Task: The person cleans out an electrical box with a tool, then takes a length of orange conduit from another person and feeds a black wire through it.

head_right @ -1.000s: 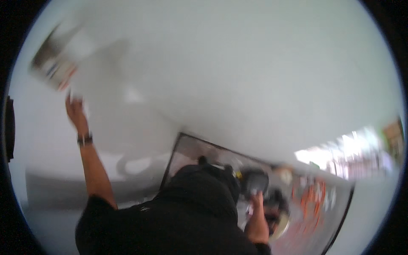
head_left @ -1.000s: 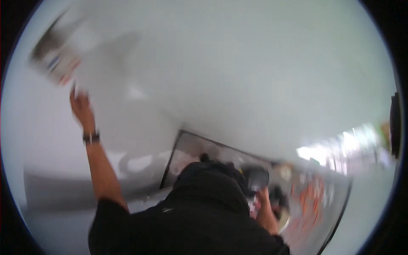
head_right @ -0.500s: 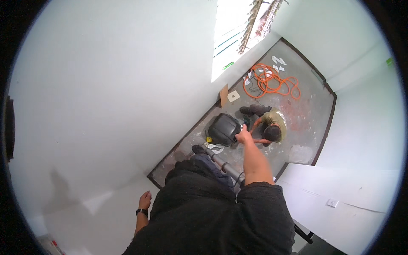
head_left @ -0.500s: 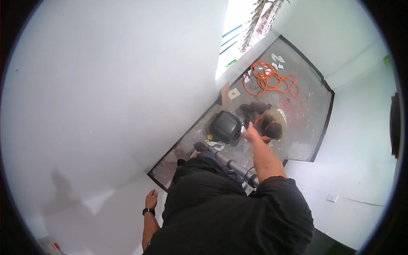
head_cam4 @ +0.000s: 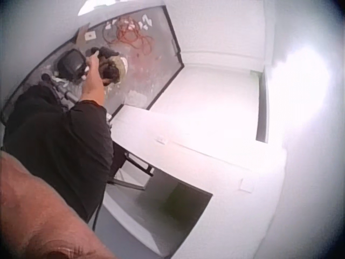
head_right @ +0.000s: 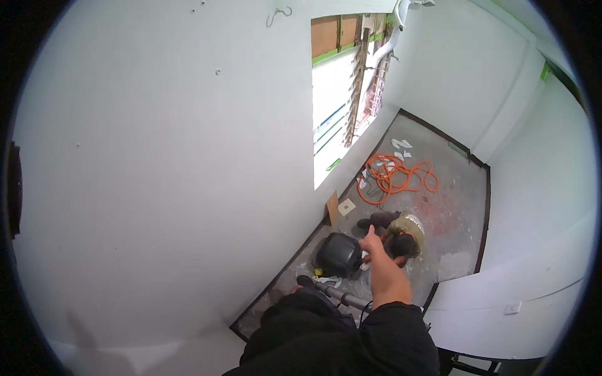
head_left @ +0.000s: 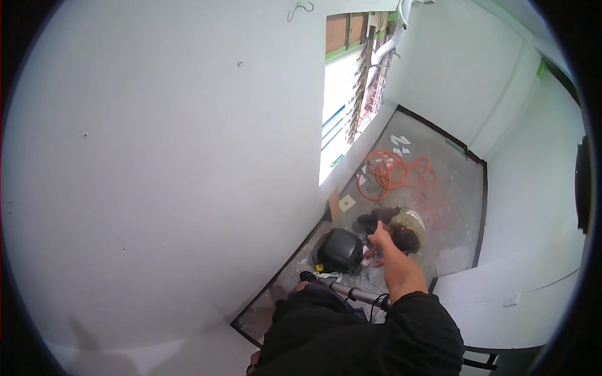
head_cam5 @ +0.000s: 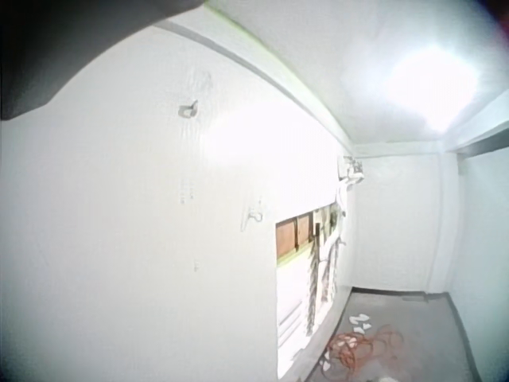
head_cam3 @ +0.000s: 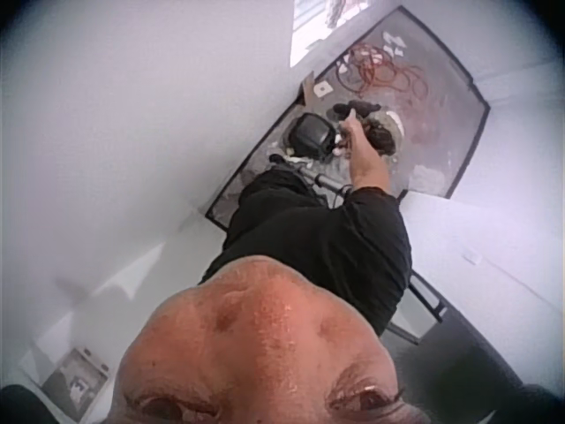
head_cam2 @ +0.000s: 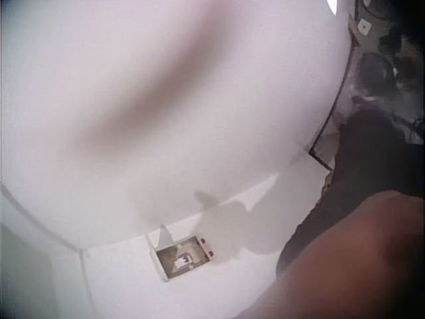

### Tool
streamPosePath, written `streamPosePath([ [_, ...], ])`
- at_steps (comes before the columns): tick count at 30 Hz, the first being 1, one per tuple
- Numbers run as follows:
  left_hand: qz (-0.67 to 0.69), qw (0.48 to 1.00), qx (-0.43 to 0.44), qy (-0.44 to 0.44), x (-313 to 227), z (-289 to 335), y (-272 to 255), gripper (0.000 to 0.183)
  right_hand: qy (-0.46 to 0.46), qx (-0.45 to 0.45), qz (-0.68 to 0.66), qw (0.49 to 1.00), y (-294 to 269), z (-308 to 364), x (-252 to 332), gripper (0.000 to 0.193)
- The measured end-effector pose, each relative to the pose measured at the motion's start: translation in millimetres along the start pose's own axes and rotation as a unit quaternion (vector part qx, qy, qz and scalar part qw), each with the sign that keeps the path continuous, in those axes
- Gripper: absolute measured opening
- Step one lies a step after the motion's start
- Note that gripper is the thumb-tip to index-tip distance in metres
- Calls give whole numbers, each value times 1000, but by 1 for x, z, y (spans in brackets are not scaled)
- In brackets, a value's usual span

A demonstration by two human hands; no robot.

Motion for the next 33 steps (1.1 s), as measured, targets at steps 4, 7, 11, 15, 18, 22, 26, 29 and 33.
streamPosePath([
  [4,-1,996,-53,64,-39,-44,-8,30,74,17,18,997,53,-24,-25,95],
  [7,71,995,-28,63,-66,-76,-33,32,40,54,17,998,114,-18,-33,92],
  [11,230,973,-9,13,-92,-75,-66,37,-126,99,77,984,146,13,17,74],
  [15,277,961,-7,1,-129,-78,-78,39,-96,180,33,979,134,14,13,61],
  [18,225,973,12,54,-126,-89,-75,38,-160,143,87,973,124,15,-1,48],
  [22,84,988,98,81,-104,-113,-27,40,-93,284,243,923,143,8,-73,35],
  [26,170,978,101,61,-116,-114,-21,39,-202,377,339,838,170,4,-115,35],
  [29,42,992,65,102,-121,-116,-48,41,-161,372,267,874,187,2,-125,34],
  [33,23,996,76,48,-168,-137,-82,42,-70,304,157,937,188,-31,-107,38],
])
Point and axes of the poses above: each hand's wrist, its own z-axis away from the middle knuckle, its own y-axis out of the palm, x = y × z, the point moved 3 cm from there along -z, towards the middle knuckle, and after that the axes turned 5 degrees about y, right-handed, at the moved point
